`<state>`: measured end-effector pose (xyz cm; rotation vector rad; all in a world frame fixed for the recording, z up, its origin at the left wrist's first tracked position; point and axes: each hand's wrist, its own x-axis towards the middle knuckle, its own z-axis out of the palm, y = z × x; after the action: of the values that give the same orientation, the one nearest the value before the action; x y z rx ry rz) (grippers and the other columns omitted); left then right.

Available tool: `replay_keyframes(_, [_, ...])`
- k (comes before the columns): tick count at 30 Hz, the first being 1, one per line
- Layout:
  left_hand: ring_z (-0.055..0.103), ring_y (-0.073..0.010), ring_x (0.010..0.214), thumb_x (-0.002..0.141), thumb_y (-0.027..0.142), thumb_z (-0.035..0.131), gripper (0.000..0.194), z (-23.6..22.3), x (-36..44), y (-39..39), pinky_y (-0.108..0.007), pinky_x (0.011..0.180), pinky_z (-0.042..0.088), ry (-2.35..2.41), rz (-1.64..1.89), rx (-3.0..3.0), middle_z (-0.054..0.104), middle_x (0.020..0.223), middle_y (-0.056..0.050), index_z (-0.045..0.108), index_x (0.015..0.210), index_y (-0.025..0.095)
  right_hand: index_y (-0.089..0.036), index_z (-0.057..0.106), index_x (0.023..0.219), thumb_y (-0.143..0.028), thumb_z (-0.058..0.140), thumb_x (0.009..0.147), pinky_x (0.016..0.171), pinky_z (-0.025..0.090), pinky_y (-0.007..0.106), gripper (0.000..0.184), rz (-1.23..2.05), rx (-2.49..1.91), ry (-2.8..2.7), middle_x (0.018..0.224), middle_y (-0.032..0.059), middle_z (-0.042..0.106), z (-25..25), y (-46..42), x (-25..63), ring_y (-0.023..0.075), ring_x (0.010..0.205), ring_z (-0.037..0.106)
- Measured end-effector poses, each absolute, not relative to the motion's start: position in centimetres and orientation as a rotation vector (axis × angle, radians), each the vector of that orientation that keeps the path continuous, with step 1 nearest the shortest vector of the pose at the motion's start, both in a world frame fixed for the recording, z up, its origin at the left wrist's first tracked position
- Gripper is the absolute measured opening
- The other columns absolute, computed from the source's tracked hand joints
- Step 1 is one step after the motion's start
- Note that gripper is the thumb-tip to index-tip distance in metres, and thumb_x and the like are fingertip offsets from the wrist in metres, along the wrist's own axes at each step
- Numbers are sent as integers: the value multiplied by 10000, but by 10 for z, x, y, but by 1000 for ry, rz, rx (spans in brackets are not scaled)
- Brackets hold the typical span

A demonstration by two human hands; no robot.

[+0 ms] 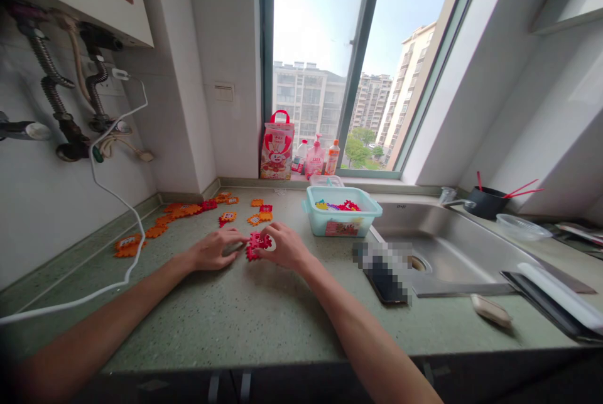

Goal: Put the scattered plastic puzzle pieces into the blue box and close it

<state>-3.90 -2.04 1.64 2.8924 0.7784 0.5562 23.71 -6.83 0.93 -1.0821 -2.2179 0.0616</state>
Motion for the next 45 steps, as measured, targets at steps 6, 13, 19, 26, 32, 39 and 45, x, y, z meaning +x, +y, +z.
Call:
replay_keyframes(6, [694, -316, 833, 831, 467, 680, 262, 44, -77, -6, -440, 826, 510, 1679, 300, 2789, 734, 858, -124, 754, 819, 216, -217, 694, 972, -434, 896, 817, 850, 491, 291, 334, 197, -1066, -2385, 989, 45, 700, -1, -64, 232, 206, 954, 645])
replay_keyframes(13, [594, -260, 529, 849, 581, 611, 517, 51, -84, -14, -385, 649, 445, 1867, -91, 2297, 594, 537, -116, 605, 510, 190, -212, 677, 899, -359, 913, 757, 774, 463, 263, 313, 224, -1152, -2357, 916, 21, 667, 0, -65, 231, 175, 859, 621])
replay_keyframes(19, [590, -213, 590, 917, 411, 486, 427, 39, -48, -31, -322, 623, 346, 1565, 212, 2575, 662, 622, -89, 638, 578, 201, -215, 672, 936, -371, 900, 802, 800, 479, 283, 307, 142, -1089, -2283, 963, 33, 691, 9, -66, 238, 187, 869, 647])
replay_keyframes(26, [660, -188, 660, 904, 285, 419, 296, 22, -40, -26, -276, 661, 416, 1256, 432, 2354, 725, 659, -3, 702, 851, 219, -230, 660, 1014, -419, 853, 884, 918, 497, 328, 300, 79, -877, -2244, 1059, 60, 718, 9, -68, 226, 221, 1008, 651])
replay_keyframes(32, [627, -197, 623, 885, 264, 411, 267, 12, -40, -15, -288, 636, 405, 1344, 514, 2372, 652, 581, 1, 671, 842, 219, -216, 685, 945, -427, 889, 831, 828, 490, 309, 316, 126, -1096, -2407, 943, 49, 712, 1, -65, 223, 215, 916, 650])
replay_keyframes(39, [631, -201, 615, 870, 274, 401, 292, 8, -39, -11, -301, 637, 428, 1353, 636, 2293, 639, 564, -2, 685, 835, 215, -222, 691, 916, -298, 892, 794, 846, 485, 285, 248, 174, -983, -2354, 944, 26, 720, 8, -77, 213, 195, 898, 663])
replay_keyframes(45, [566, -182, 481, 908, 308, 368, 338, 4, -42, 1, -309, 564, 430, 1367, 856, 2060, 637, 591, 10, 688, 903, 200, -236, 690, 1038, -379, 837, 884, 891, 500, 303, 257, 257, -859, -2357, 1021, 45, 736, 6, -89, 177, 212, 984, 675])
